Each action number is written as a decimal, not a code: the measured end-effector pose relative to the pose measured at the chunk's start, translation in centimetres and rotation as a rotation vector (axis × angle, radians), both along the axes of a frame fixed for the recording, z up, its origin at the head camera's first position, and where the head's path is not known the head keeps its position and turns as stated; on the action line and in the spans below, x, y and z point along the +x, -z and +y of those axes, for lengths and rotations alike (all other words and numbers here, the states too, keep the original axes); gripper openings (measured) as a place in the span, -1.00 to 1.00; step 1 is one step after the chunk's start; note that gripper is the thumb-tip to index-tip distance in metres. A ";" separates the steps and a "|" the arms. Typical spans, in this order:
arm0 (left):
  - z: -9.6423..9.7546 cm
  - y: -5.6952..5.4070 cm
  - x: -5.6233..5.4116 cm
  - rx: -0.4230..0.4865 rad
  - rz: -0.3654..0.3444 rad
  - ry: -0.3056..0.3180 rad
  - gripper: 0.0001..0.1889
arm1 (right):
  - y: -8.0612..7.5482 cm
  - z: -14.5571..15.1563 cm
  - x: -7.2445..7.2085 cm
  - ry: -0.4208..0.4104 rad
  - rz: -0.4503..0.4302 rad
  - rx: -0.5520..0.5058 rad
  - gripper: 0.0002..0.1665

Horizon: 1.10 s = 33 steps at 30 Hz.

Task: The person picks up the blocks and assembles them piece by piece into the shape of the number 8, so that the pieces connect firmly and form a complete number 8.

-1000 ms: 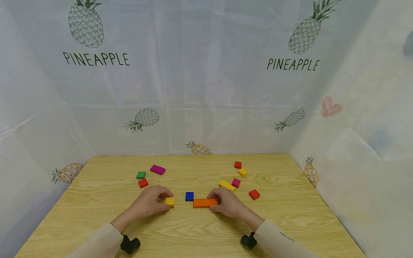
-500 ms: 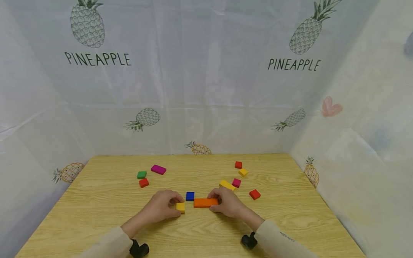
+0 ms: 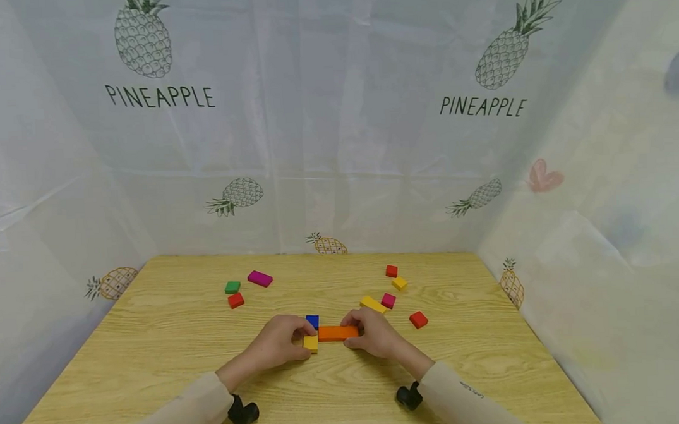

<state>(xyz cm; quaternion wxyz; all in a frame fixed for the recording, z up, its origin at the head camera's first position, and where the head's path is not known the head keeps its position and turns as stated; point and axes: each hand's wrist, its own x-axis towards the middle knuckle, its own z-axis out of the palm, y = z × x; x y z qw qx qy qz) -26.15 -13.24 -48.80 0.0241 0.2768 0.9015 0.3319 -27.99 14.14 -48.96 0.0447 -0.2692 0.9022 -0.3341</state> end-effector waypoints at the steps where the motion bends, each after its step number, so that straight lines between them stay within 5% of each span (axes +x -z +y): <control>1: 0.0 0.1 0.0 -0.003 -0.001 -0.003 -0.72 | 0.0 0.0 0.0 0.001 0.000 0.000 -0.75; 33: 0.2 0.6 0.1 -0.027 0.013 -0.005 -0.72 | -0.2 -0.1 0.4 -0.011 0.000 -0.015 -0.75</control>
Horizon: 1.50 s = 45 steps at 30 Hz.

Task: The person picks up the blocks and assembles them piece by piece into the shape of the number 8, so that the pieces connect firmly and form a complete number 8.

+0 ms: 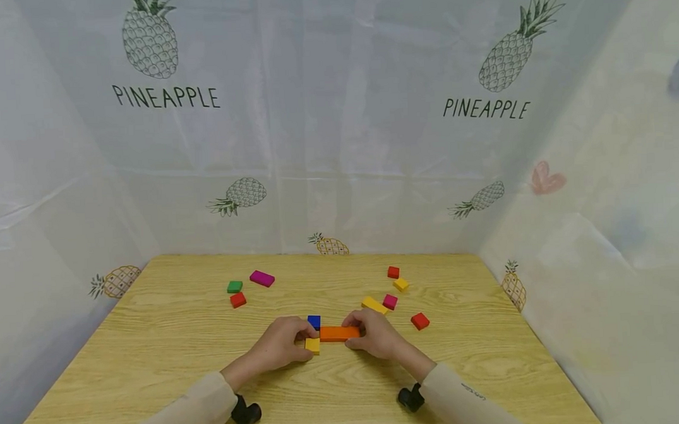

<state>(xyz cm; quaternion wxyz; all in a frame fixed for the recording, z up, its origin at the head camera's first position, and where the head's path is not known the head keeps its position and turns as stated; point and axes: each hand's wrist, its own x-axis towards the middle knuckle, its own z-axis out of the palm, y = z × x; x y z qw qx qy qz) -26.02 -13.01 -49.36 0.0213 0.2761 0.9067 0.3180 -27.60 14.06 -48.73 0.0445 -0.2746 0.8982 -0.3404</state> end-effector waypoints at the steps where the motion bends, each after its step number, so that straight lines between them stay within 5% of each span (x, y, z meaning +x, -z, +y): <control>1: 0.0 0.0 0.0 -0.001 -0.002 -0.001 -0.72 | 0.0 0.0 0.0 -0.002 0.001 -0.002 -0.75; 23: 0.0 -0.6 0.4 0.005 -0.001 0.010 -0.71 | 0.6 0.5 -0.6 -0.014 -0.012 -0.005 -0.64; 35: -0.1 -0.7 0.7 0.004 -0.010 -0.008 -0.70 | -1.1 1.7 -0.8 -0.077 -0.046 0.019 -0.47; 45: -0.3 -0.3 0.5 0.023 -0.013 0.002 -0.69 | -2.3 4.6 -1.8 -0.057 0.091 -0.053 -0.55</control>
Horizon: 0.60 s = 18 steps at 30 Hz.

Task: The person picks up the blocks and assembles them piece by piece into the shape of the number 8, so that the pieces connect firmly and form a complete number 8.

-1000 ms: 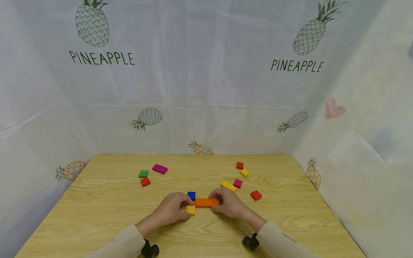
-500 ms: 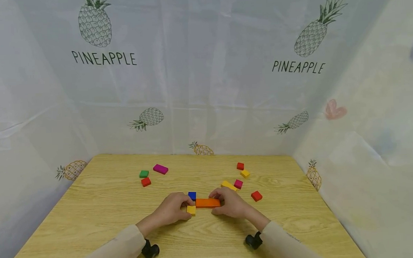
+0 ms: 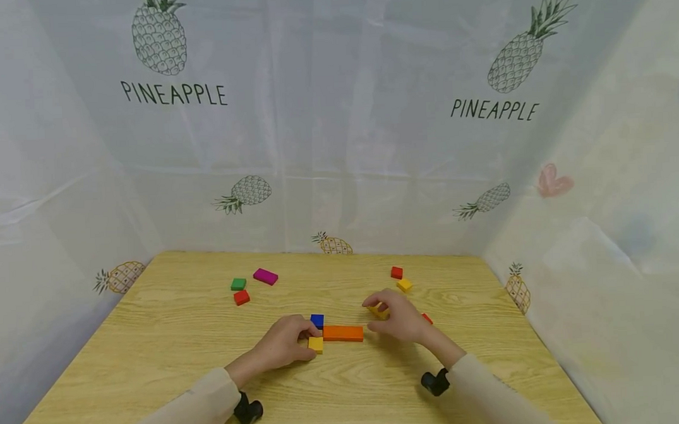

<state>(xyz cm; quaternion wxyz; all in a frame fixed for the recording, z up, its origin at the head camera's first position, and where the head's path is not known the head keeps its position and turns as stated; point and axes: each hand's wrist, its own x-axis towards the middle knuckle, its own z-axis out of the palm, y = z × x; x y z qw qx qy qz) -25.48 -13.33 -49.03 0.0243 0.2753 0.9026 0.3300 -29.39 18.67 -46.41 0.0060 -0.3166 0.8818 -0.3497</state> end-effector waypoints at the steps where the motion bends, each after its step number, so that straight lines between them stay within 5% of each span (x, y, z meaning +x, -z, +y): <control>1: 0.0 0.0 0.0 0.002 -0.002 -0.001 -0.68 | -0.1 0.4 -0.2 0.013 0.021 0.002 -0.55; 6: 0.0 0.2 0.0 0.003 -0.011 -0.008 -0.68 | -0.2 2.0 -1.2 0.083 0.088 0.039 -0.56; 18: -0.1 0.4 -0.2 0.012 -0.022 -0.008 -0.68 | 0.4 4.3 -3.3 0.252 0.070 0.160 -0.51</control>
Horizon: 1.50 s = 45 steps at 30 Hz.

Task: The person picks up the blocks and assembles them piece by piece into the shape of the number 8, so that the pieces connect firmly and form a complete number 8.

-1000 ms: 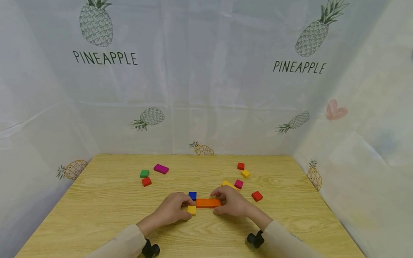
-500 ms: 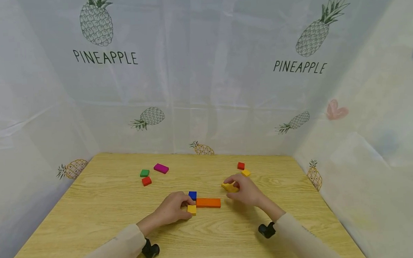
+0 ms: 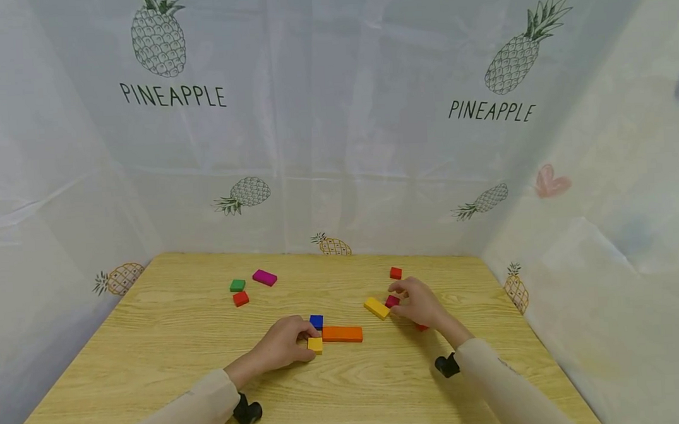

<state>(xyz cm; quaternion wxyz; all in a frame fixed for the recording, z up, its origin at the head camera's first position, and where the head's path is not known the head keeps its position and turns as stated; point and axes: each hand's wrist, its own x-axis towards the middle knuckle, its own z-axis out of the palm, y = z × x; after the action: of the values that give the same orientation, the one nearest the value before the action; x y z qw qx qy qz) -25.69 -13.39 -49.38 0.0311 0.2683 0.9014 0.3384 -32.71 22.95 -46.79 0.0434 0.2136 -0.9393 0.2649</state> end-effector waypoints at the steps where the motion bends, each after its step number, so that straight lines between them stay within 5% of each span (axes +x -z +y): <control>1: 0.0 0.0 0.0 0.000 0.002 0.000 -0.68 | 0.1 0.1 -0.1 0.004 0.000 0.010 -0.50; 26: 0.0 -0.2 0.2 -0.010 0.013 -0.003 -0.69 | 1.3 0.2 -1.2 0.056 -0.032 0.100 -0.74; 38: 0.1 -0.2 0.4 -0.013 0.005 -0.017 -0.70 | 0.5 -0.3 -0.6 0.064 -0.010 0.052 -0.76; 45: 0.0 -0.2 0.4 -0.009 0.008 -0.015 -0.70 | -0.3 -1.3 0.1 -0.002 0.011 0.007 -0.75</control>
<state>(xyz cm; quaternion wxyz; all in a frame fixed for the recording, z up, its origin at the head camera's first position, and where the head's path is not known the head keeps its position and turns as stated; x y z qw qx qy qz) -25.33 -13.37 -49.16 0.0261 0.2630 0.9050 0.3333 -32.61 21.66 -46.44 0.0475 0.2162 -0.9398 0.2603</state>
